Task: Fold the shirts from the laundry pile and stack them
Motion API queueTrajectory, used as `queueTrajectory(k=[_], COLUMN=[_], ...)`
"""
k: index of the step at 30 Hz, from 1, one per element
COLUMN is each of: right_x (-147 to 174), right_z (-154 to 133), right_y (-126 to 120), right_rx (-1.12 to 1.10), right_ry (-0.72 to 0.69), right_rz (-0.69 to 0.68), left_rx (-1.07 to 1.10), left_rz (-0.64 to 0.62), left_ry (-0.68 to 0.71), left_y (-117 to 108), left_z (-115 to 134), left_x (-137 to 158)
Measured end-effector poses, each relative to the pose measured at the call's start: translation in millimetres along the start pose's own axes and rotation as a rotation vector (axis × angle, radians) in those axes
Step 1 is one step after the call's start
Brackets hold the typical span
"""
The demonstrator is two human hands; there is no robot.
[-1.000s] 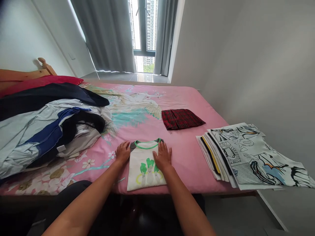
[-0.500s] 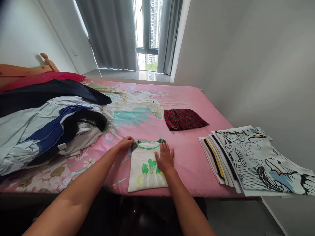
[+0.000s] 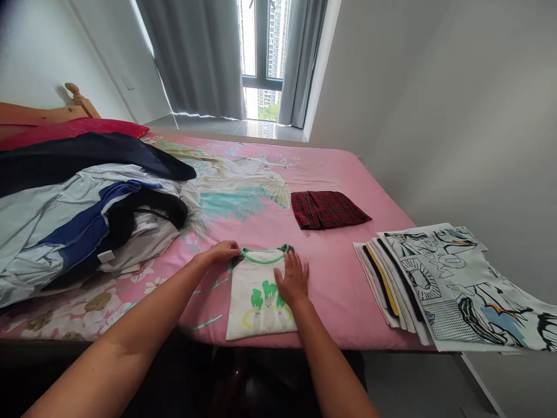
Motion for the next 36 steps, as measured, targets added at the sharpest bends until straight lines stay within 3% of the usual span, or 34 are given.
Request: queueTrajectory(k=[6,13,18,22,25,29,32,36], right_x=[1.3,1.0,0.4,1.2,4.0,5.4,0.5,-5.1], right_z=[-0.8,0.3,0.6,-0.3,0.2,-0.5,0.3,1.1], right_y=[-1.5,-0.5,0.8,-0.7,-3.7,-3.0,0.7,-6.1], right_rx=[-0.009,-0.004,-0.006,-0.011,-0.014,-0.017,-0.032,-0.086], right_ry=[0.004,-0.004,-0.005,-0.003,0.004,-0.004,0.032,0.078], right_rz=[0.002,0.002,0.016,0.028,0.067,0.063,-0.027,-0.163], left_rx=[-0.040,0.166,0.220,0.163,0.079,-0.298,-0.479,-0.525], left_rz=[-0.066,-0.049,0.104,0.368,0.504,0.434,0.352,0.260], left_ry=[-0.021,0.104,0.097,0.024,0.076,0.281,0.175,0.048], left_y=[4.2,3.8,-1.0,-0.1,21.8,80.0,109.0,111.6], left_z=[1.0,-7.8,-16.6,-15.8,0.2,28.9,23.3,17.1], left_x=[-2.9,-8.3,-3.2,17.6,44.0,70.7,73.1,68.9])
Point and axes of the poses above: each hand's wrist, its own x-axis away from the middle knuckle, its own y-axis out of the palm, z = x × y, the point moved 6 cm from there along -x, towards the middle knuckle, and after that the axes turned 15 degrees about -z, right-handed, at the moved point
